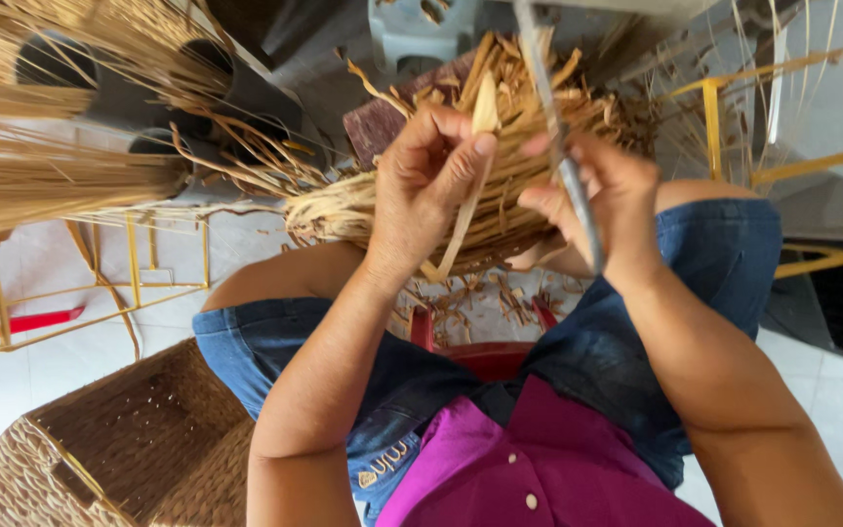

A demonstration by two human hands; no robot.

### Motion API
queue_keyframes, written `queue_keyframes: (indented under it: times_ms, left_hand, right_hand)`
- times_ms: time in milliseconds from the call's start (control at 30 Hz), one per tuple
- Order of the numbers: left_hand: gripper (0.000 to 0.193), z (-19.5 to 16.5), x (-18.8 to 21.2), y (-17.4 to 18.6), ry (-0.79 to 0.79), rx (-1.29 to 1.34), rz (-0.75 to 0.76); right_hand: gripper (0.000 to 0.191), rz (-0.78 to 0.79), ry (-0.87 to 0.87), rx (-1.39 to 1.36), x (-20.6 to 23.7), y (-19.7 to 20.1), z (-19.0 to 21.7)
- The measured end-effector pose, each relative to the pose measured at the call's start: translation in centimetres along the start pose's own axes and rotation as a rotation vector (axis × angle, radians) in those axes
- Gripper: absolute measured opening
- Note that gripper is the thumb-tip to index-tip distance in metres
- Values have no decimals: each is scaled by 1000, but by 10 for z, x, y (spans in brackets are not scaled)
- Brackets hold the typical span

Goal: The person sits with a large bundle of dried palm leaf strips across their lap and trims the ends and edges of individual strips using scissors. They pull single strips from the bundle, cut off rough or uneven sections, and set the trimmed pieces aside while scraps fall to the floor.

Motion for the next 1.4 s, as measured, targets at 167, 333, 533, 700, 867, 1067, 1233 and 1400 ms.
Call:
queue_keyframes:
  times_ms: [167, 333, 533, 700, 867, 1067, 1233, 1400]
  left_hand:
    - [17, 30, -2, 22, 136, -202, -62]
    - [23, 80, -17, 39, 246, -769, -114]
    - [27, 131, -18, 43, 210, -1117, -39]
    - [24, 124, -21, 46, 151, -1106, -60]
    - [16, 97, -18, 40, 312, -659, -55]
    - [13, 60, 8, -1, 327, -335, 49]
    - [16, 26, 6, -12, 226, -567, 110]
    - [15, 1, 2, -38, -82, -484, 18]
  right_hand:
    - [33, -145, -6, -299, 7, 40, -14]
    - [47, -164, 41, -537, 7, 65, -29]
    - [48, -198, 5, -599, 12, 79, -43]
    - [39, -245, 9, -615, 17, 86, -45]
    - [38, -297, 72, -578, 10, 86, -37]
    - [51, -325, 146, -586, 5, 87, -29]
    - [45, -333, 157, -458, 10, 89, -26]
    - [49, -253, 132, -291, 11, 64, -17]
Point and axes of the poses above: each hand's wrist, its own x-axis away from the middle knuckle, its own y-axis out of the back of the hand, z = x × y, the point moved 8 cm from there along -x, towards the middle knuckle, and after that the axes turned 10 degrees about z, right-handed, at the moved point
